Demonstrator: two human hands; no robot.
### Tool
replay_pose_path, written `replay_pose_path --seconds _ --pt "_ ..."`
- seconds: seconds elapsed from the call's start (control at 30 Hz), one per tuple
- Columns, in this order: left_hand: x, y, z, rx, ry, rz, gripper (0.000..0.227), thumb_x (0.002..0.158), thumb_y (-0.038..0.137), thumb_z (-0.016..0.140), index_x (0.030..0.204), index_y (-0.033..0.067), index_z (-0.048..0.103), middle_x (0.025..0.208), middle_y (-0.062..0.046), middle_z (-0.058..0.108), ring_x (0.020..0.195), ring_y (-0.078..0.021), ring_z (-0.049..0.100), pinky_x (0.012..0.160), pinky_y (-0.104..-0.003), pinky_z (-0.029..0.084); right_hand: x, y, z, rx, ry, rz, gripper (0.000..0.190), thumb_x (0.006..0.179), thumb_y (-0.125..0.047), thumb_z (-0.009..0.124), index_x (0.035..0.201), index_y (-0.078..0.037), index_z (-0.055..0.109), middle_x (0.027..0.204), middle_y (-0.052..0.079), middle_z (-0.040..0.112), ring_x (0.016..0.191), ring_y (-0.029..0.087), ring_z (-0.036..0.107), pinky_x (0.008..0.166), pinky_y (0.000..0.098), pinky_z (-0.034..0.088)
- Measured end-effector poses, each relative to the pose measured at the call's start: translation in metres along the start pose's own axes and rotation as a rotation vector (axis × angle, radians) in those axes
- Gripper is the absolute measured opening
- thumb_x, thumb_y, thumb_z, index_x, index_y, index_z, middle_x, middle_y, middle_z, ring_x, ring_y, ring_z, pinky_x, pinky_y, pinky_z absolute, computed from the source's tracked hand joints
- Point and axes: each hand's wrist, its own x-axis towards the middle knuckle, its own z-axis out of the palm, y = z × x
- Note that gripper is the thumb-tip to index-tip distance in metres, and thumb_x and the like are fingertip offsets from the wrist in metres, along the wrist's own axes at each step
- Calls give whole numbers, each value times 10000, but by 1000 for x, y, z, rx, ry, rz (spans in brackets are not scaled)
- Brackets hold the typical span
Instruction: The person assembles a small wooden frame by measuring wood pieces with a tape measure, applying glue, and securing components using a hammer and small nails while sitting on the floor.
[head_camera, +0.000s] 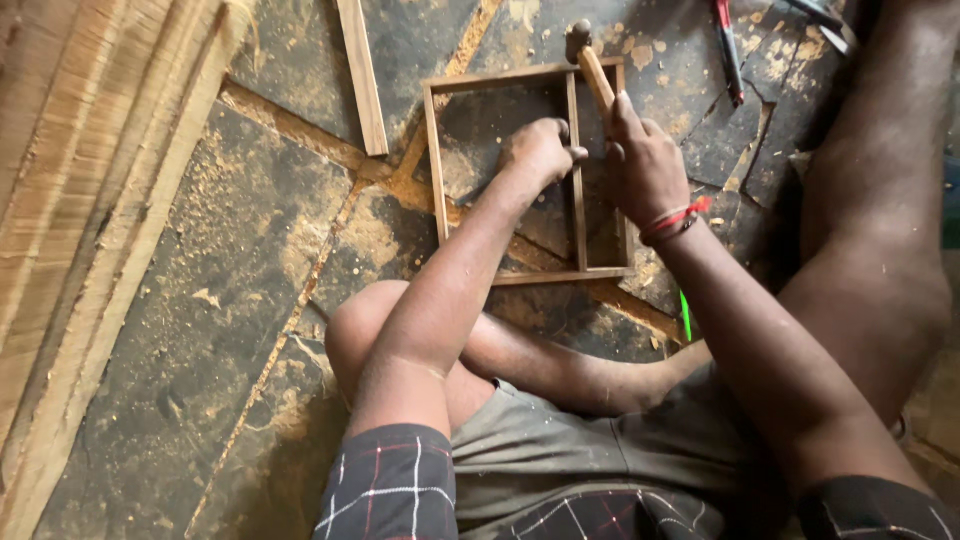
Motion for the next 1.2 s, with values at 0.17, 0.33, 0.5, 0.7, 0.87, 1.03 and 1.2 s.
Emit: replay_pose_path --seconds 0.17,0.33,0.5,0.7,0.87,1.03,1.2 --pt "-6 -1 -3 -23 -81 -58 481 837 518 757 1221 230 718 1097 -84 790 989 -248 756 876 -398 596 -2 0 0 -42 25 -18 632 973 -96 650 1550 -26 400 1024 235 662 855 436 671 724 521 552" --pt "-9 5 -9 6 28 22 540 799 530 800 1229 226 680 1045 -67 743 906 -249 721 794 -408 585 -2 5 1 -32 24 29 681 970 -90 625 1588 -12 350 1037 257 649 837 443 668 712 516 551" --pt "-21 7 -13 -184 -116 -94 437 868 433 742 1231 191 740 1020 -98 775 877 -297 786 776 -450 666 -2 2 -2 -69 -22 29 662 986 -126 641 1582 -30 370 1044 240 649 888 455 660 749 531 539" --pt "-3 0 -4 -36 115 49 586 740 491 848 1211 187 674 1108 -109 706 949 -315 708 782 -440 601 -12 -9 -15 -1 124 -28 661 957 -73 625 1574 0 398 1042 271 633 843 458 643 725 522 537" --pt "0 -19 15 43 189 169 508 836 568 788 1136 162 730 1104 -150 757 1026 -333 722 876 -449 586 -33 -1 -37 170 145 -39 532 1028 -23 623 1544 -58 498 1021 191 699 874 323 722 741 416 582" --pt "-31 -21 -2 127 102 132 629 803 645 757 1134 119 658 1048 -166 739 967 -347 717 798 -488 575 -87 21 -89 475 45 202 529 1059 -28 587 1583 -48 516 926 51 656 733 106 600 628 289 518" --pt "-75 0 0 212 -34 -50 812 808 737 676 1235 58 548 996 -161 723 886 -290 759 713 -449 638 -109 42 -89 727 55 469 471 1049 -20 567 1519 -42 544 889 5 634 682 70 590 573 254 497"
